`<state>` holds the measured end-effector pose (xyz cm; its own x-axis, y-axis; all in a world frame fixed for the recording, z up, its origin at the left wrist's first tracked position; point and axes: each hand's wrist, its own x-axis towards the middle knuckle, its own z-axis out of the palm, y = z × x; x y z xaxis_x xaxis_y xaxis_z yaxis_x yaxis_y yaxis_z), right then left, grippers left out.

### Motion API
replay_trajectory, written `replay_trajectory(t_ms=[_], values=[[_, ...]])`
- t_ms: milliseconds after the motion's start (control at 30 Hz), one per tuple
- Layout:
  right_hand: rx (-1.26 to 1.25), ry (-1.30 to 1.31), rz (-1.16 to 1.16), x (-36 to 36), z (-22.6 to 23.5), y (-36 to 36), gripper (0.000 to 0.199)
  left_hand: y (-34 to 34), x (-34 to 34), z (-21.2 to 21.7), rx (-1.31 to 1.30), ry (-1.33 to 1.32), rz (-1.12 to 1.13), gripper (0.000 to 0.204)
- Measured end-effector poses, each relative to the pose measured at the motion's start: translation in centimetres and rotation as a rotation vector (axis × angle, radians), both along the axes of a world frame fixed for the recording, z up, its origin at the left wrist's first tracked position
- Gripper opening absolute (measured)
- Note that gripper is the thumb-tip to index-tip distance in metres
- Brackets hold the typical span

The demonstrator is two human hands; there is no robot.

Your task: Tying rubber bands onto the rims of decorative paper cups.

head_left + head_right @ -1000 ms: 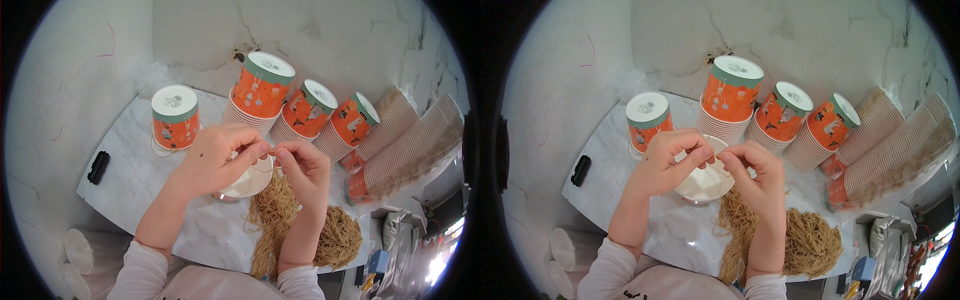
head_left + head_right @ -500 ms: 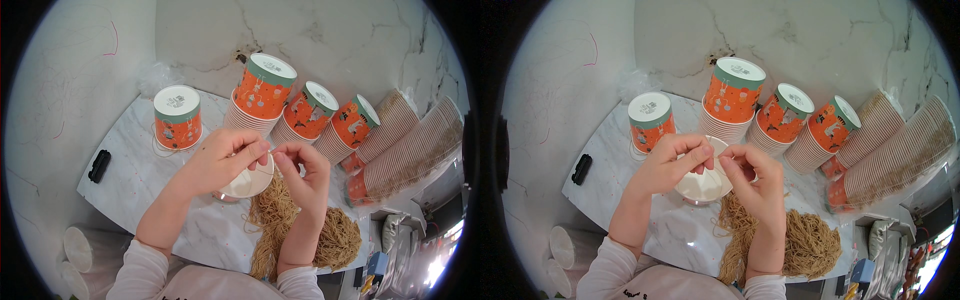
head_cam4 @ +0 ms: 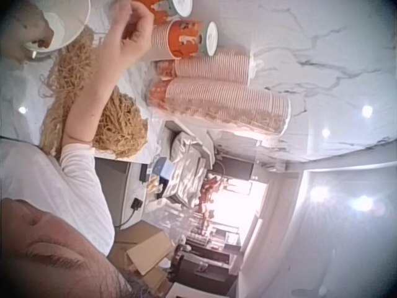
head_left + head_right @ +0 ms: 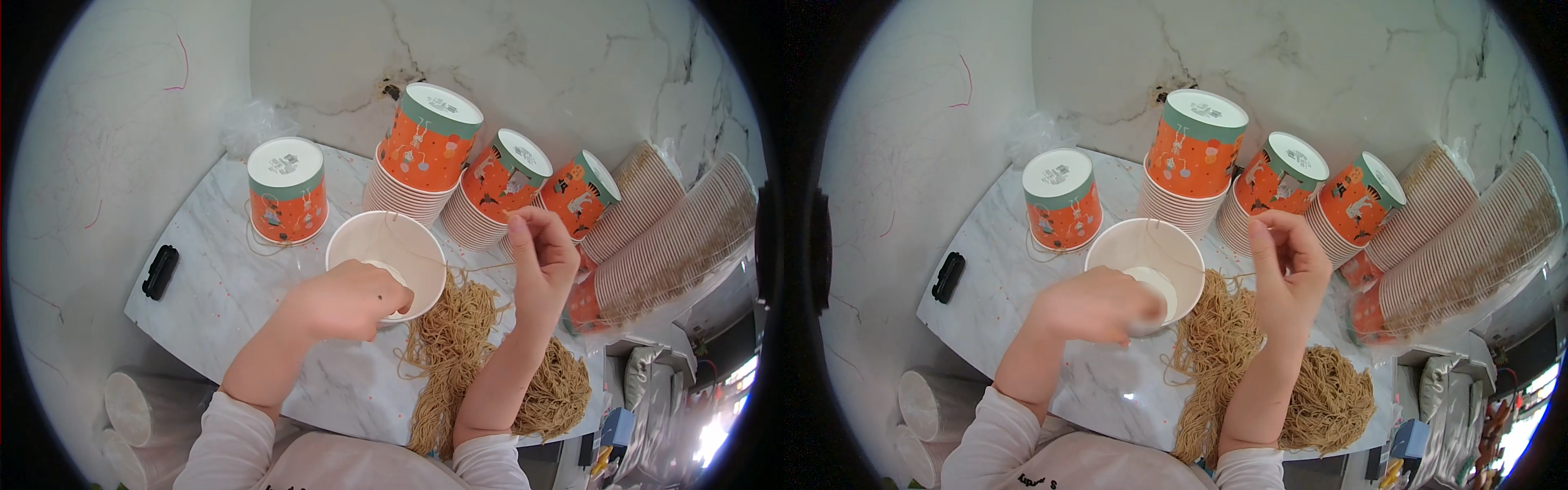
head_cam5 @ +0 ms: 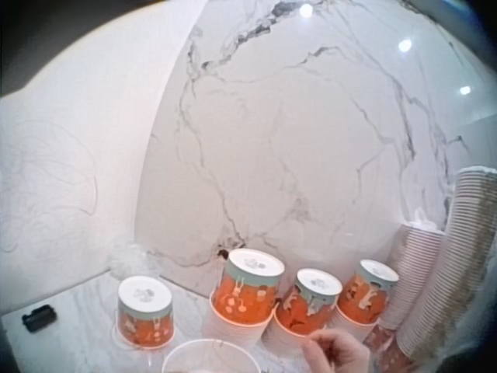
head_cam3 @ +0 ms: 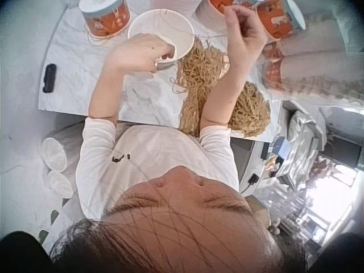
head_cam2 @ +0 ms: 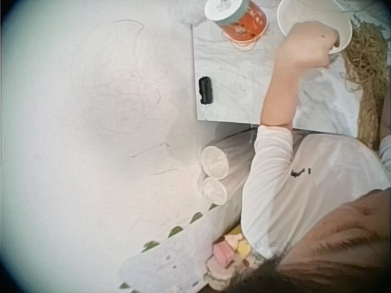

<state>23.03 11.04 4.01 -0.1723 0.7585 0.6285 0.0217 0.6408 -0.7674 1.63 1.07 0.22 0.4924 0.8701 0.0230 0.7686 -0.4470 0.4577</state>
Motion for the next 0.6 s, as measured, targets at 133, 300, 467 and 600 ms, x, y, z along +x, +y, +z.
replay_trajectory(t_ms=[133,300,467,600], values=[[0.046,0.188,-0.065,0.4,0.8,-0.1,0.006,0.0,0.1,-0.4,0.004,0.004,0.026,0.045],[0.173,0.542,-0.287,1.8,0.7,0.7,0.011,0.0,0.1,0.3,-0.08,-0.073,0.068,0.027],[0.289,0.704,-0.25,3.1,0.6,1.3,0.012,0.3,0.0,0.1,-0.091,-0.091,0.058,0.025],[0.19,0.407,-0.286,2.4,0.4,1.2,0.011,0.1,0.3,2.0,-0.119,-0.017,0.149,0.021]])
